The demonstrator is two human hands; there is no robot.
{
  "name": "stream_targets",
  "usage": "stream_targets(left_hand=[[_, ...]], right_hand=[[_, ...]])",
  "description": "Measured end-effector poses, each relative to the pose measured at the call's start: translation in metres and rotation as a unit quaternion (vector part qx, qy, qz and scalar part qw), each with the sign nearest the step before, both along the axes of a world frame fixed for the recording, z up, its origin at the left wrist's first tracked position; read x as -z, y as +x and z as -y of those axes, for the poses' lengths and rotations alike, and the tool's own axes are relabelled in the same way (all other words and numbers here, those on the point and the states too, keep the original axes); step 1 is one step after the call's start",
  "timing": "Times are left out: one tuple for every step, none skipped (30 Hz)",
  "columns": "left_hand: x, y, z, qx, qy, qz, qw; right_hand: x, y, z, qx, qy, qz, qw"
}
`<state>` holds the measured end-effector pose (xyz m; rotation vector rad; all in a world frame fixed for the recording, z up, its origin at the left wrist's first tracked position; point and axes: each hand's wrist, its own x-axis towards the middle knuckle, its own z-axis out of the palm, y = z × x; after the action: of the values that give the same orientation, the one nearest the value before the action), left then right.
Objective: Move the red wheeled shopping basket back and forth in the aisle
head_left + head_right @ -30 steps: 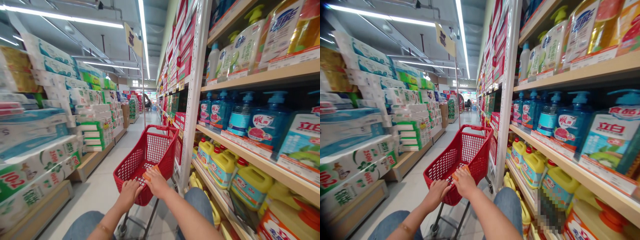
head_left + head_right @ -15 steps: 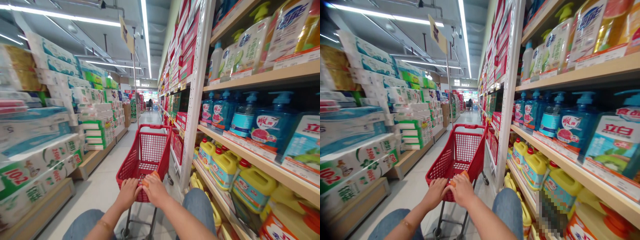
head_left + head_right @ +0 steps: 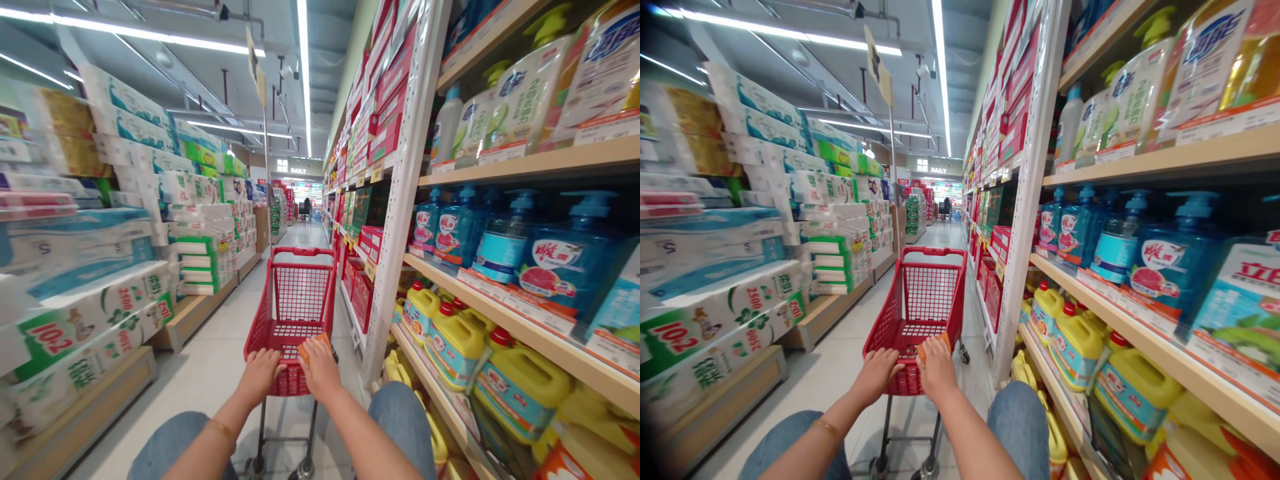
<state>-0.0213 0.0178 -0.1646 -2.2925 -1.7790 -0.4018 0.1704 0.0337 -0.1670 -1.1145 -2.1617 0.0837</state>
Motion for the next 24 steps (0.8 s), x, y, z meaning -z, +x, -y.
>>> stream_targets(left_hand=[[-0.002,0.006,0.000,0.001,-0.010,0.002,1.000],[-0.003,0.012,0.001,0.009,-0.019,0.006,1.000],[-0.004,0.016,0.001,0.024,-0.028,0.012,0.999],[-0.005,0.019,0.002,0.040,-0.034,0.017,0.998],[-0.006,0.020,0.002,0.053,-0.035,0.022,0.998],[-0.006,0.021,0.003,0.062,-0.031,0.025,0.997],[-0.006,0.022,0.002,0.066,-0.022,0.025,0.997],[-0.006,0.023,0.002,0.067,-0.009,0.024,0.997],[-0.005,0.025,0.002,0.066,0.004,0.022,0.998],[-0.004,0.029,0.001,0.066,0.014,0.019,0.998],[-0.003,0.035,0.001,0.067,0.021,0.018,0.997],[-0.001,0.041,0.001,0.065,0.024,0.017,0.997],[0.000,0.048,0.002,0.059,0.026,0.018,0.998],[0.000,0.055,0.004,0.056,0.026,0.019,0.998],[0.001,0.060,0.005,0.059,0.025,0.022,0.998],[0.000,0.064,0.007,0.071,0.022,0.025,0.997],[-0.001,0.065,0.009,0.092,0.018,0.030,0.995],[-0.003,0.063,0.010,0.117,0.014,0.034,0.992],[-0.006,0.060,0.010,0.141,0.012,0.038,0.989],[-0.009,0.054,0.010,0.158,0.014,0.042,0.986],[-0.011,0.048,0.010,0.167,0.019,0.044,0.985],[-0.013,0.042,0.010,0.170,0.026,0.046,0.984],[-0.014,0.038,0.009,0.168,0.031,0.050,0.984],[-0.015,0.036,0.008,0.164,0.034,0.056,0.984]], right_hand=[[0.001,-0.002,0.002,0.007,0.004,-0.004,1.000],[0.002,-0.002,0.003,0.007,0.007,-0.006,1.000],[0.003,0.000,0.004,0.004,0.008,-0.005,1.000],[0.003,0.005,0.003,0.002,0.008,-0.004,1.000],[0.003,0.013,0.001,0.003,0.006,-0.002,1.000],[0.002,0.022,-0.002,0.007,0.002,-0.001,1.000],[0.000,0.032,-0.005,0.015,-0.002,-0.002,1.000],[-0.001,0.041,-0.009,0.024,-0.005,-0.004,1.000],[-0.002,0.048,-0.013,0.036,-0.007,-0.009,0.999],[-0.003,0.053,-0.015,0.052,-0.009,-0.015,0.998],[-0.004,0.055,-0.016,0.070,-0.010,-0.022,0.997],[-0.004,0.053,-0.015,0.085,-0.012,-0.028,0.996],[-0.003,0.050,-0.013,0.094,-0.015,-0.034,0.995],[-0.001,0.045,-0.010,0.093,-0.016,-0.039,0.995],[0.001,0.039,-0.005,0.081,-0.016,-0.044,0.996],[0.004,0.035,-0.001,0.061,-0.013,-0.048,0.997],[0.006,0.032,0.004,0.037,-0.009,-0.052,0.998],[0.008,0.032,0.007,0.013,-0.006,-0.056,0.998],[0.010,0.035,0.008,-0.005,-0.003,-0.060,0.998],[0.011,0.040,0.007,-0.014,-0.002,-0.063,0.998],[0.012,0.047,0.004,-0.012,-0.001,-0.067,0.998],[0.012,0.055,0.000,-0.001,0.000,-0.072,0.997],[0.011,0.061,-0.005,0.019,0.002,-0.076,0.997],[0.011,0.066,-0.010,0.043,0.003,-0.080,0.996]])
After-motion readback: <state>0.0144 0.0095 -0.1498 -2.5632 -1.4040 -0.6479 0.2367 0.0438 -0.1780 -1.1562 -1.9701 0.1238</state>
